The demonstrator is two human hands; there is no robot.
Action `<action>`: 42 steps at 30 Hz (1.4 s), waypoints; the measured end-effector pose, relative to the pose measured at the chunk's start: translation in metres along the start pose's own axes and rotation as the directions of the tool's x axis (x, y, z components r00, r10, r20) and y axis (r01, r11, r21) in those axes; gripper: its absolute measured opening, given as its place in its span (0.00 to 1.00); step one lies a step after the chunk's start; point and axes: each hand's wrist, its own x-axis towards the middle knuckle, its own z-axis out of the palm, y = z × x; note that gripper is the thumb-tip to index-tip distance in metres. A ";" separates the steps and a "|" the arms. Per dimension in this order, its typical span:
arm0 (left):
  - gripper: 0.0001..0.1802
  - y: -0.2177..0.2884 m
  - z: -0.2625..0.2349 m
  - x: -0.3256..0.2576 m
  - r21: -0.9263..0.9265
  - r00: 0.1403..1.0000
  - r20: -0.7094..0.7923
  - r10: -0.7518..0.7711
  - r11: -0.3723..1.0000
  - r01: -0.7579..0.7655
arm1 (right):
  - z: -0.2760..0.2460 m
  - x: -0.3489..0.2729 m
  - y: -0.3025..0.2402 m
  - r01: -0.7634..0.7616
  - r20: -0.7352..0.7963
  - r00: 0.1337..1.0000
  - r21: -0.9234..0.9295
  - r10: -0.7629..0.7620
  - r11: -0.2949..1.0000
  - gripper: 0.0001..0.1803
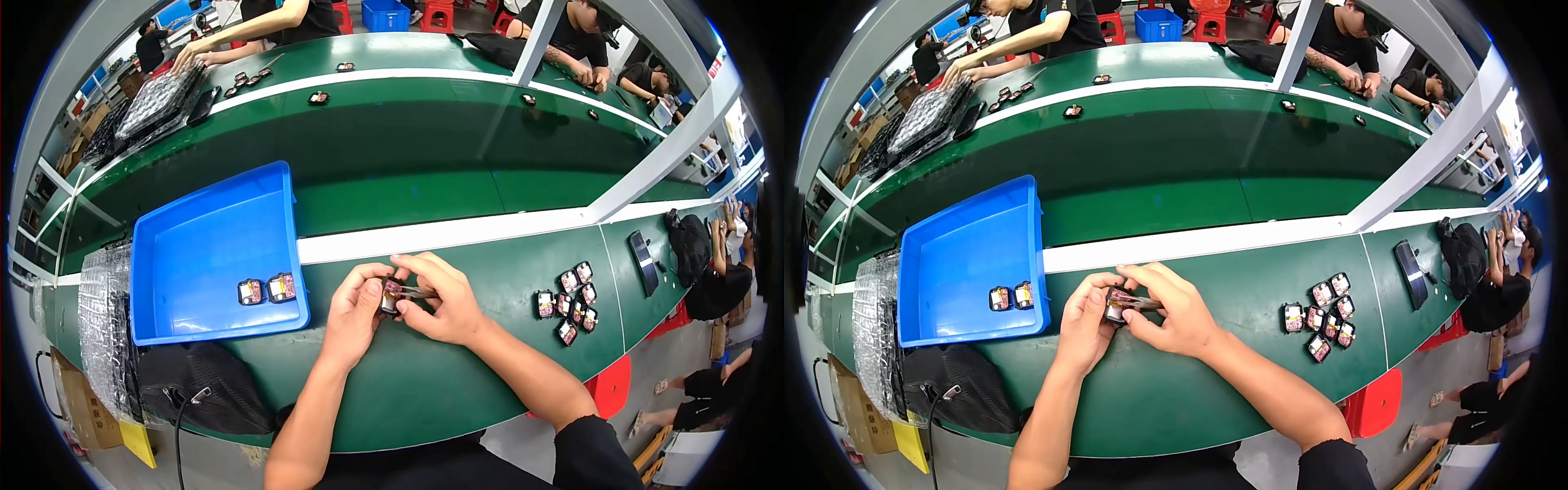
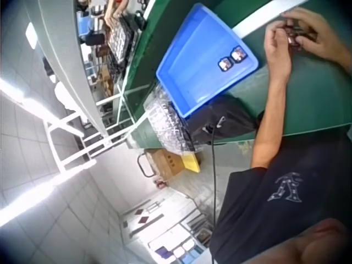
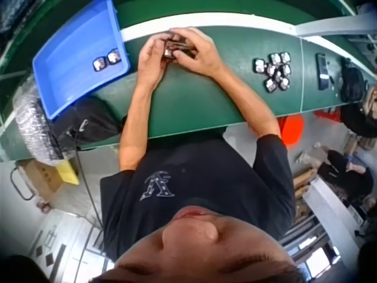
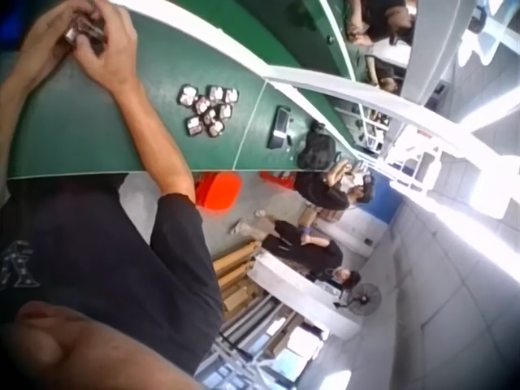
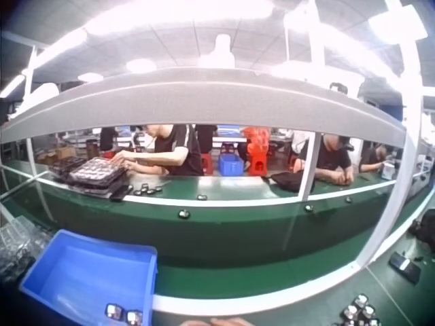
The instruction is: Assembling small electronic components at an industrial production line workbench.
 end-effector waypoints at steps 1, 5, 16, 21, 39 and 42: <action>0.25 0.000 0.000 0.000 0.080 0.998 0.062 -0.007 0.997 0.003 | 0.000 -0.002 0.009 0.076 0.023 0.997 -0.021 -0.076 0.997 0.35; 0.30 -0.001 -0.006 -0.001 0.125 0.993 0.115 -0.031 0.992 0.016 | -0.001 -0.004 0.006 -0.020 0.105 0.994 0.131 0.006 0.991 0.27; 0.36 -0.003 0.014 -0.004 0.157 0.988 0.017 0.154 0.975 -0.154 | -0.003 -0.002 -0.003 -0.389 0.120 0.896 0.678 0.428 0.624 0.17; 0.33 -0.004 -0.003 0.003 0.400 0.903 0.134 0.409 0.811 -0.427 | -0.004 -0.004 0.000 -0.421 0.184 0.893 0.667 0.412 0.615 0.19; 0.20 -0.002 0.000 -0.002 -0.077 0.995 -0.093 0.048 0.996 -0.055 | 0.013 -0.008 -0.005 0.022 -0.115 0.993 -0.124 -0.036 0.992 0.19; 0.21 -0.001 0.004 0.002 -0.129 0.992 -0.124 0.017 0.991 -0.033 | 0.010 -0.008 -0.009 -0.041 -0.100 0.995 -0.139 0.027 0.989 0.18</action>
